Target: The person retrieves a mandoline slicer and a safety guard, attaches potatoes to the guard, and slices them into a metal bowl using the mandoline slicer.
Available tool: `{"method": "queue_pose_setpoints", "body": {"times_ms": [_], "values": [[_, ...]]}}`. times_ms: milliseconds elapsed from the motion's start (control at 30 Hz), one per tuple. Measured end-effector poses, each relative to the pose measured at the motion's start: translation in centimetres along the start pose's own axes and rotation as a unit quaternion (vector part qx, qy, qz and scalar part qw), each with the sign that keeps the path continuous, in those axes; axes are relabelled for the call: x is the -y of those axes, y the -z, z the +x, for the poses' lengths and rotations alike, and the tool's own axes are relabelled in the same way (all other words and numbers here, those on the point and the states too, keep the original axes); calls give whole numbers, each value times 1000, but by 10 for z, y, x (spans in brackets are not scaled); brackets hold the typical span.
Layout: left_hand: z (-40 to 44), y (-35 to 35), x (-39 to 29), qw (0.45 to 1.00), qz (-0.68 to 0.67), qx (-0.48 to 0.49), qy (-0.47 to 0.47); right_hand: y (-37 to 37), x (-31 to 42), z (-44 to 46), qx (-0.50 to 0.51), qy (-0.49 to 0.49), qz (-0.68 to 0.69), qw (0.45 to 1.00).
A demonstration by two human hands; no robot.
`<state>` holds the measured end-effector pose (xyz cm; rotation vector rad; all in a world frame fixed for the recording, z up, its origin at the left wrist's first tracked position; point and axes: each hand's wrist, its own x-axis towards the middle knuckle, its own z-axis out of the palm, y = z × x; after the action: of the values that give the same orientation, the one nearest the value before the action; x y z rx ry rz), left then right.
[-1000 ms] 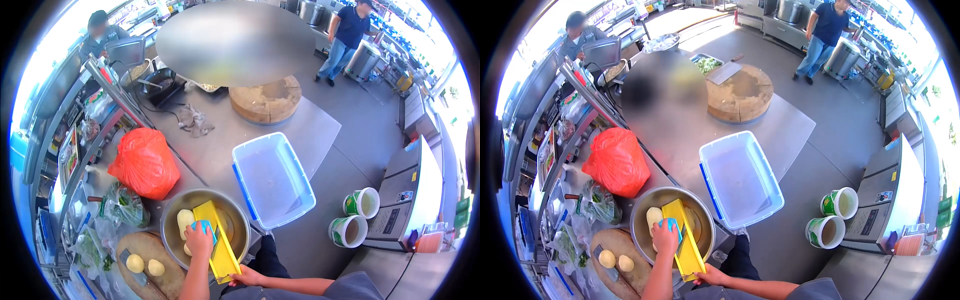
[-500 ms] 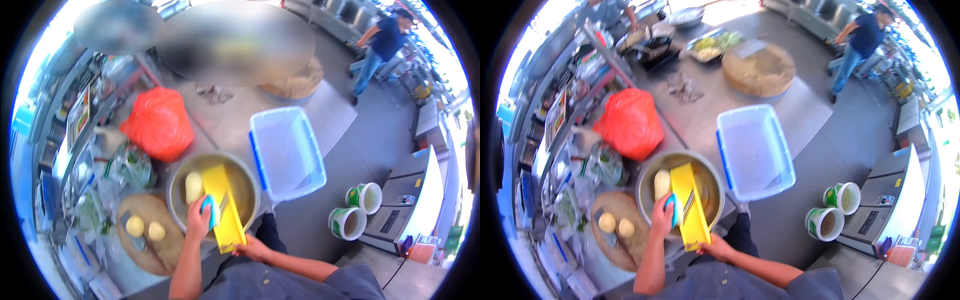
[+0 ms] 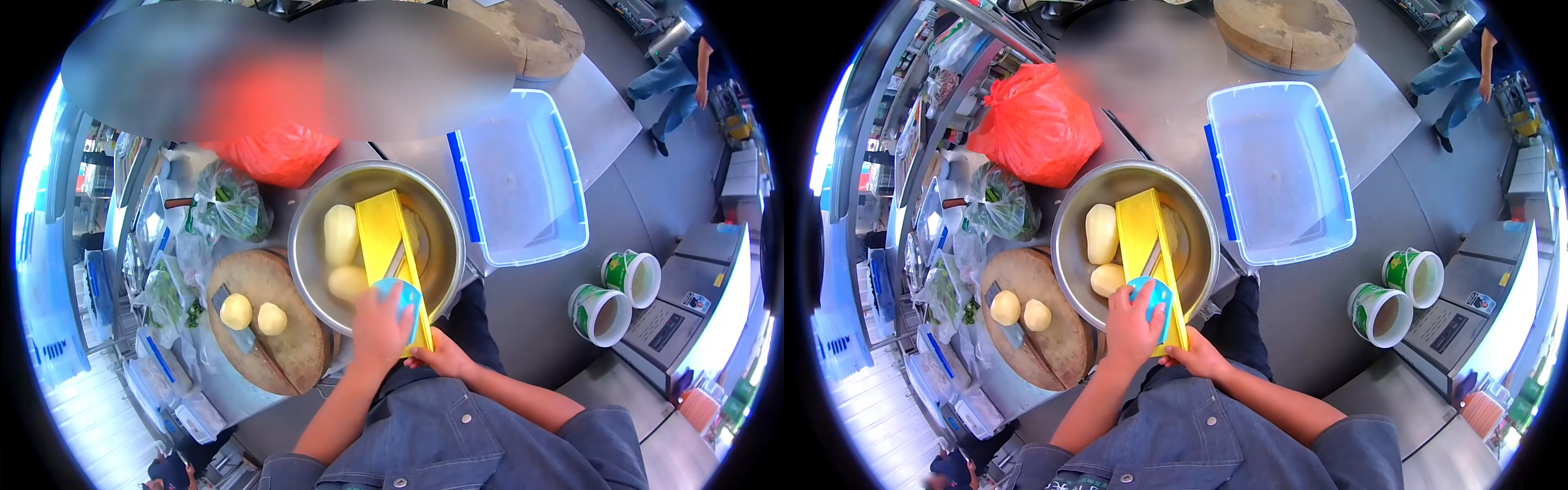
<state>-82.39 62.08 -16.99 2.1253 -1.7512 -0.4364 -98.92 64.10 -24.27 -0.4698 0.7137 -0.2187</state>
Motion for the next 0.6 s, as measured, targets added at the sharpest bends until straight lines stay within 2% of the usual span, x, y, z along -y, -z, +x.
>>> {"method": "queue_pose_setpoints", "body": {"times_ms": [67, 167, 300, 367, 433, 467, 533, 600], "values": [[0, -9, -8, 997, 78, 5, -16, -2, 1, 1, -2, 6, 3, 1000], [19, -21, -4, 993, 113, 16, -3, -3, 0, -1, 1, 27, 5, 1000], [85, -43, 29, 984, 172, -34, -13, -4, -7, -3, 4, 17, 2, 1000], [120, -46, 51, 982, 173, -64, -32, -1, 0, 0, 12, 12, -9, 1000], [136, -39, 60, 991, 129, -46, 18, -5, 1, -7, -6, -7, 26, 1000], [134, -32, 57, 990, 129, -47, 15, -3, 4, -6, -6, -4, 26, 1000], [111, -11, 45, 997, 47, -55, 33, -3, 4, -4, -1, -6, 25, 1000], [73, 6, 24, 999, 34, -12, 11, -3, 6, -2, 0, 2, 28, 1000]]}}
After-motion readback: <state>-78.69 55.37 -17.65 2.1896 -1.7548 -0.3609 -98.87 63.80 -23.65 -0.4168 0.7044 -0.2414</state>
